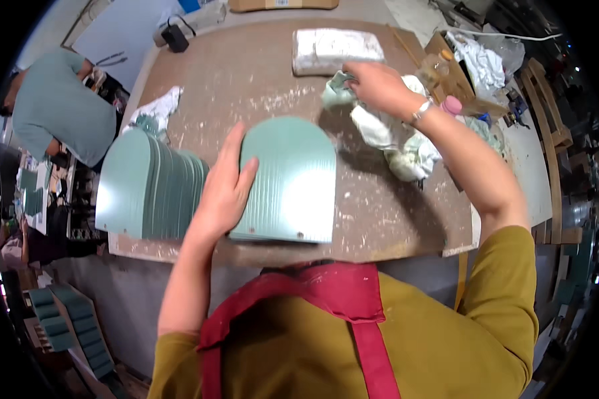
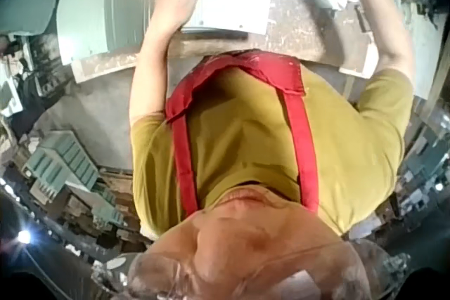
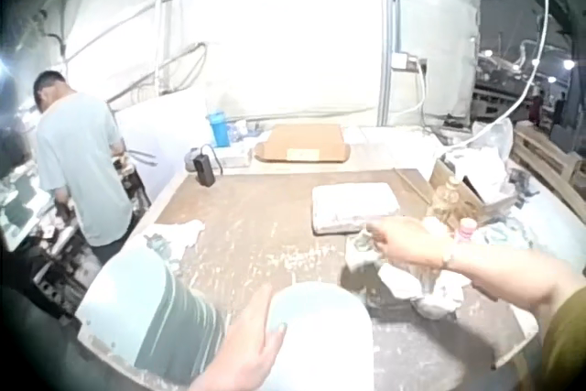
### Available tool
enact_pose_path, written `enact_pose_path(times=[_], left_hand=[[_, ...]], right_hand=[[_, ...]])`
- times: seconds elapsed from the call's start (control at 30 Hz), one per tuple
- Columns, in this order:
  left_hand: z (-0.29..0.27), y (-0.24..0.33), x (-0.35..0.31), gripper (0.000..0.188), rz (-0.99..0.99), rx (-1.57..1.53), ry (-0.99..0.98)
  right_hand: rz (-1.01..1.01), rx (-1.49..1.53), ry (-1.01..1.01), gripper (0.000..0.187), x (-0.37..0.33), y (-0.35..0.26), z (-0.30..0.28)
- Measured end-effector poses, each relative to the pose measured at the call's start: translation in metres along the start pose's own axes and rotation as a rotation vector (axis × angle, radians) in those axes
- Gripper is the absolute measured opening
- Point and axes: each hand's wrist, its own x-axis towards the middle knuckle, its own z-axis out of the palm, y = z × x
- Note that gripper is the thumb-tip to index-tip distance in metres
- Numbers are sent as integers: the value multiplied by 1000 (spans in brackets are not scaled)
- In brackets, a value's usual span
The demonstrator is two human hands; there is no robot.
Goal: The person wipes a green wooden panel with a cloth and then sands the edges and surfaces of several panels one by one using a sanding block. Each panel is turned over and rotated to sand different sides before being placed into a new stack.
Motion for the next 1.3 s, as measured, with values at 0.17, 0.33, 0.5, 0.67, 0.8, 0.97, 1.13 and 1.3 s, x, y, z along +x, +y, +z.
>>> enact_pose_path(times=[0.17, 0.33, 0.5, 0.67, 0.8, 0.97, 1.13, 1.3], left_hand=[[-8, -1, -4, 63, -255, -245, -37], [2, 4, -3, 60, -213, -254, 61], [2, 5, 1, 61, -244, -255, 24], [-1, -18, -8, 57, -248, -319, 22], [-2, 19, -3, 54, -317, -331, 0], [-2, 9, -4, 53, -265, -189, 25], [4, 14, -1, 54, -285, -247, 37], [5, 12, 1, 56, -292, -250, -17]], right_hand=[[-700, 176, 107, 19, -34, -135, -15], [6, 248, -22, 19, -5, -32, 44], [182, 645, 155, 33, -57, -25, 7], [-383, 286, 285, 26, -117, -112, 32], [289, 677, 189, 27, -77, 9, 75], [292, 42, 316, 57, -100, 79, 55], [340, -34, 257, 58, -176, 67, 89], [392, 182, 459, 22, -161, 133, 105]])
